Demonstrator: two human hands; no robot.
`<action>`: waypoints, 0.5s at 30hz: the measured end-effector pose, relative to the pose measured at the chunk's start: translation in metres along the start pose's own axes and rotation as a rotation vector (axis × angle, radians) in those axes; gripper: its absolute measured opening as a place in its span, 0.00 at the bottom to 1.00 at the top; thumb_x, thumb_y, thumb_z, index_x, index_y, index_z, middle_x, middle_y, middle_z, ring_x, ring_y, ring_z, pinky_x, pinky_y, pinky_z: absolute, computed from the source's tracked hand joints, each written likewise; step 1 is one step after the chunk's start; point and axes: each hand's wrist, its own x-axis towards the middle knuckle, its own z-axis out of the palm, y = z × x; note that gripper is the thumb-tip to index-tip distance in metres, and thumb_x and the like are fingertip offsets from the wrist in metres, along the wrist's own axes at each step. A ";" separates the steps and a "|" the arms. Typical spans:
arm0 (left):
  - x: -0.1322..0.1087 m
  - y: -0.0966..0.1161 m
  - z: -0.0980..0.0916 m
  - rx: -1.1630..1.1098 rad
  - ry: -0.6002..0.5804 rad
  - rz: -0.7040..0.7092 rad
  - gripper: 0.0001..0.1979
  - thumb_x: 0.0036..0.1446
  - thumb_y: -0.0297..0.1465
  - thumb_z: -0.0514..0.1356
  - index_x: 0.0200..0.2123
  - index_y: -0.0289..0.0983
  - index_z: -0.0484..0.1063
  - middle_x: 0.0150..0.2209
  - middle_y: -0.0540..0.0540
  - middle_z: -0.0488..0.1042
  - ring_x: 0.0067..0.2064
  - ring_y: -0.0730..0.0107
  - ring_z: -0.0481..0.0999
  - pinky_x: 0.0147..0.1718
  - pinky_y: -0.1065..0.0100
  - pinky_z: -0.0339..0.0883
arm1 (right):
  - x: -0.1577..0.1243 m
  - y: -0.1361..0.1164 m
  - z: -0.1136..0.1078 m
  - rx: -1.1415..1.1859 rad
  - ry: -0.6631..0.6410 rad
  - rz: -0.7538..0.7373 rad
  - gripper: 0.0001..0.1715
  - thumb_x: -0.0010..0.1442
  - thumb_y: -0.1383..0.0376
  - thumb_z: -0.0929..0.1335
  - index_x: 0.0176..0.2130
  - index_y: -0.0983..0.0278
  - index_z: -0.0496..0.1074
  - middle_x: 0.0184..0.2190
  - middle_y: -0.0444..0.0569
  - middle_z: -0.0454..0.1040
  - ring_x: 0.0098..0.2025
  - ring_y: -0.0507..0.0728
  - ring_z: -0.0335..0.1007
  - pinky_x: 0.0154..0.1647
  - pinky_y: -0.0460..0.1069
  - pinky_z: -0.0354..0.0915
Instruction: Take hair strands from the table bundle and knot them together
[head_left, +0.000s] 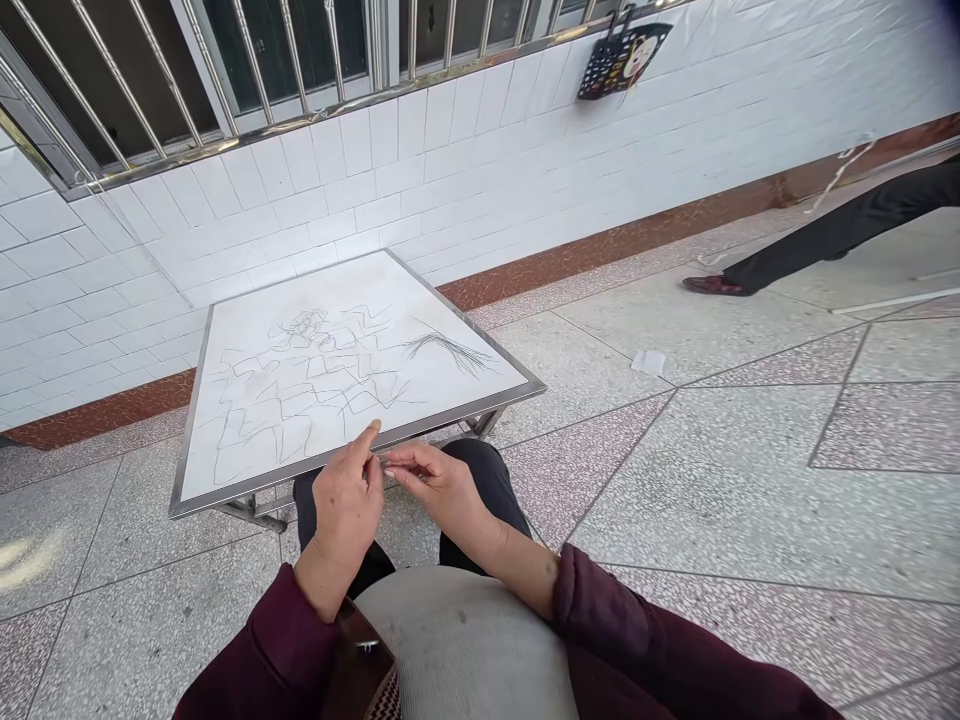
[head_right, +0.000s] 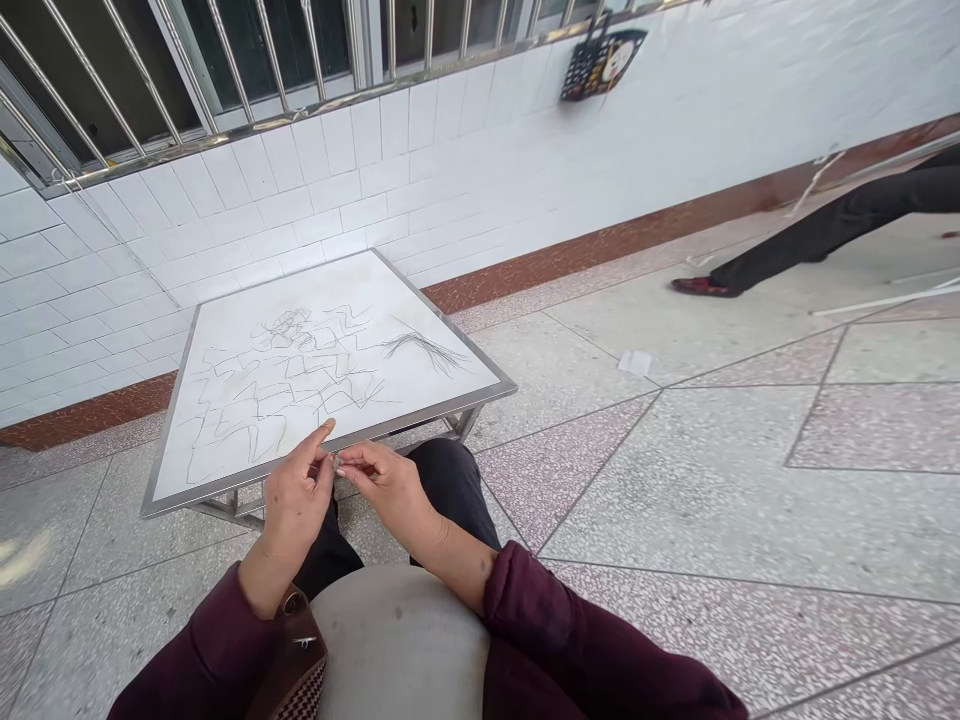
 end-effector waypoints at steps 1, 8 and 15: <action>0.000 0.000 0.000 0.005 -0.005 -0.008 0.22 0.60 0.23 0.55 0.57 0.44 0.69 0.39 0.49 0.80 0.38 0.68 0.78 0.39 0.66 0.71 | 0.000 0.000 0.001 -0.015 0.002 -0.015 0.05 0.60 0.64 0.69 0.38 0.59 0.76 0.33 0.46 0.80 0.34 0.56 0.78 0.37 0.51 0.75; 0.001 0.000 -0.001 0.052 -0.053 -0.022 0.23 0.60 0.22 0.55 0.57 0.44 0.69 0.39 0.49 0.80 0.37 0.67 0.78 0.36 0.66 0.70 | -0.002 0.002 0.003 -0.153 -0.012 -0.086 0.07 0.61 0.67 0.67 0.39 0.58 0.75 0.34 0.46 0.80 0.36 0.56 0.78 0.39 0.51 0.74; 0.001 -0.002 -0.004 0.064 -0.093 0.012 0.22 0.61 0.24 0.55 0.57 0.44 0.69 0.37 0.49 0.80 0.36 0.67 0.77 0.36 0.67 0.71 | 0.000 0.002 -0.002 -0.167 -0.050 -0.087 0.08 0.61 0.67 0.68 0.41 0.58 0.76 0.34 0.45 0.80 0.36 0.55 0.78 0.38 0.51 0.74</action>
